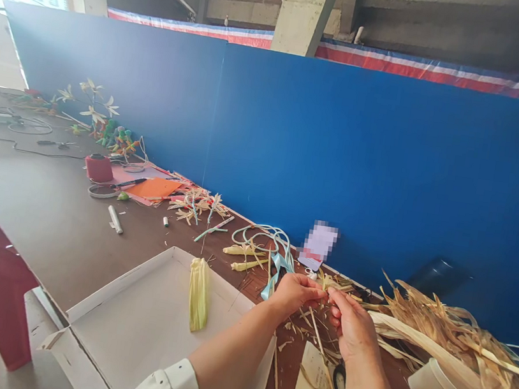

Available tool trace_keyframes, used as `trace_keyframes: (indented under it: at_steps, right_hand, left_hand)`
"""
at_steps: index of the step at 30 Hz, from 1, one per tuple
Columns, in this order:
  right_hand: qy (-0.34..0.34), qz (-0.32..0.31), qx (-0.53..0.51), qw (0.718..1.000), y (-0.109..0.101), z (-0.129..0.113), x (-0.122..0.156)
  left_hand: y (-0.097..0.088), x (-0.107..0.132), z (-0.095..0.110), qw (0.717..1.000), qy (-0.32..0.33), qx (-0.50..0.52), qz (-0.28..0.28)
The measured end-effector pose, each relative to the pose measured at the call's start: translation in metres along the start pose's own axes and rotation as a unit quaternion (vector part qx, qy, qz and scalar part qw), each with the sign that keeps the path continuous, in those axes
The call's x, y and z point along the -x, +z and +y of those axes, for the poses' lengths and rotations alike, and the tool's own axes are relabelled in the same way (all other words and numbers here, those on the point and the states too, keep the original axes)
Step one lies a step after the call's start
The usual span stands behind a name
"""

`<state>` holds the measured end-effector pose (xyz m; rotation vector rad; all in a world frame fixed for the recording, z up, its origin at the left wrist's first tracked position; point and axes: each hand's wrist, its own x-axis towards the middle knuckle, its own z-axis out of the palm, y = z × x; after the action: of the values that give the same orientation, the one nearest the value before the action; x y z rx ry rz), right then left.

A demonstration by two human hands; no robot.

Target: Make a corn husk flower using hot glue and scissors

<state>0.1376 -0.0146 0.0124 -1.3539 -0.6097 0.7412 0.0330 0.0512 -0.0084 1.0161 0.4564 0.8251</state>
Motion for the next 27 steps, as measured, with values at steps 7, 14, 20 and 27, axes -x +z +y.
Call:
trace_keyframes:
  at_steps: [7,14,20,27]
  right_hand:
    - [-0.003,0.003,0.002,1.0,-0.001,0.004,-0.002]
    - [0.001,0.006,0.008,1.0,-0.002,0.007,-0.003]
    - [-0.006,0.016,0.014,1.0,0.0,0.007,-0.002]
    - [-0.011,0.025,0.026,0.999,0.001,0.013,-0.003]
  left_hand:
    - [0.0,-0.002,-0.003,1.0,0.014,0.0,0.016]
    - [-0.001,-0.006,-0.007,0.999,0.013,-0.028,0.03]
    - [-0.005,-0.012,-0.016,0.998,0.022,-0.039,0.046]
    - [-0.002,-0.008,-0.011,0.998,0.025,-0.021,0.056]
